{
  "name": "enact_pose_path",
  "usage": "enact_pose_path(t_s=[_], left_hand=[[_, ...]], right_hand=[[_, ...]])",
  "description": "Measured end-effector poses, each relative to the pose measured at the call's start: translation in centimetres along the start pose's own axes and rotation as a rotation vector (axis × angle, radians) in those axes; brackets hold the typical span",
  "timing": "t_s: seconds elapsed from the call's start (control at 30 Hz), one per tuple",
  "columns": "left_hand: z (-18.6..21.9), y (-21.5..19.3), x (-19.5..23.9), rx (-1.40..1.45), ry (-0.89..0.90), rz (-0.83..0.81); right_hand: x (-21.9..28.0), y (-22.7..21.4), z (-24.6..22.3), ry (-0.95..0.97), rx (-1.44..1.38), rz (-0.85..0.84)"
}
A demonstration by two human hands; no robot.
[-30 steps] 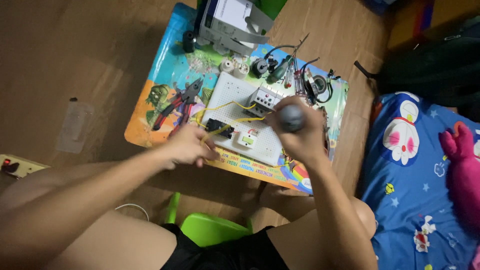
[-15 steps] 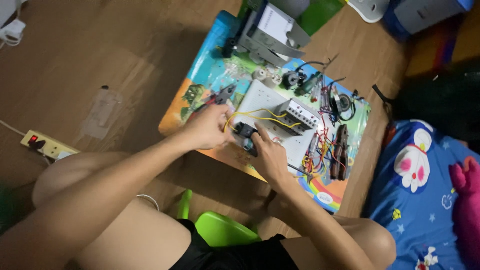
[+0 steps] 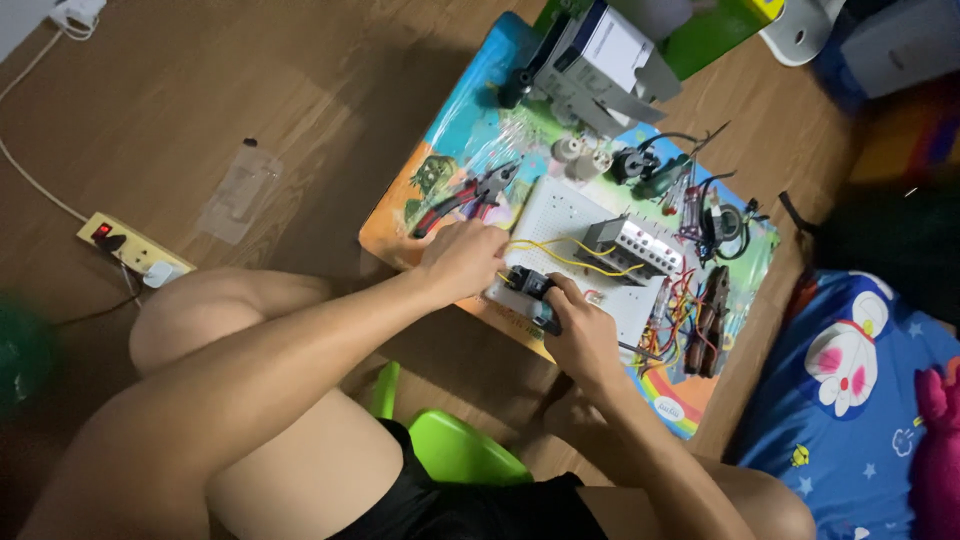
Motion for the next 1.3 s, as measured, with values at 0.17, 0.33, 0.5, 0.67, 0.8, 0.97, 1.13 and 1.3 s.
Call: enact_pose_path(t_s=[0.17, 0.33, 0.5, 0.67, 0.8, 0.97, 1.13, 1.3], left_hand=[[1.3, -0.3, 1.2, -0.022, 0.027, -0.025], [1.1, 1.1, 1.4, -0.030, 0.036, -0.038], [1.3, 2.5, 1.0, 0.005, 0.125, 0.018], [1.1, 2.9, 0.6, -0.032, 0.108, -0.003], [1.4, 2.2, 1.1, -0.087, 0.081, -0.031], [1.2, 1.9, 0.6, -0.076, 0.074, -0.075], [0.9, 2.1, 0.2, -0.072, 0.041, -0.127], [-0.2, 3.6, -0.6, -0.100, 0.037, -0.115]], right_hand=[[1.3, 0.3, 0.5, -0.030, 0.022, 0.021], [2.0, -0.5, -0.1, -0.075, 0.031, 0.032], [2.6, 0.4, 0.7, -0.060, 0.009, 0.007], [2.7, 0.3, 0.7, -0.067, -0.004, 0.012], [2.5, -0.5, 0.0, -0.063, -0.034, 0.016], [2.2, -3.5, -1.1, -0.055, -0.157, 0.057], [2.6, -10.5, -0.3, -0.040, -0.380, 0.287], [4.7, -18.8, -1.9, -0.264, -0.335, 0.584]])
Point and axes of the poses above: each hand's wrist, its own x-axis away from the middle knuckle, its own y-axis out of the palm, z = x × y, the point moved 9 cm from there along -x, towards the middle knuckle, and after that the axes turned 8 degrees about -y, right-handed, at the moved point
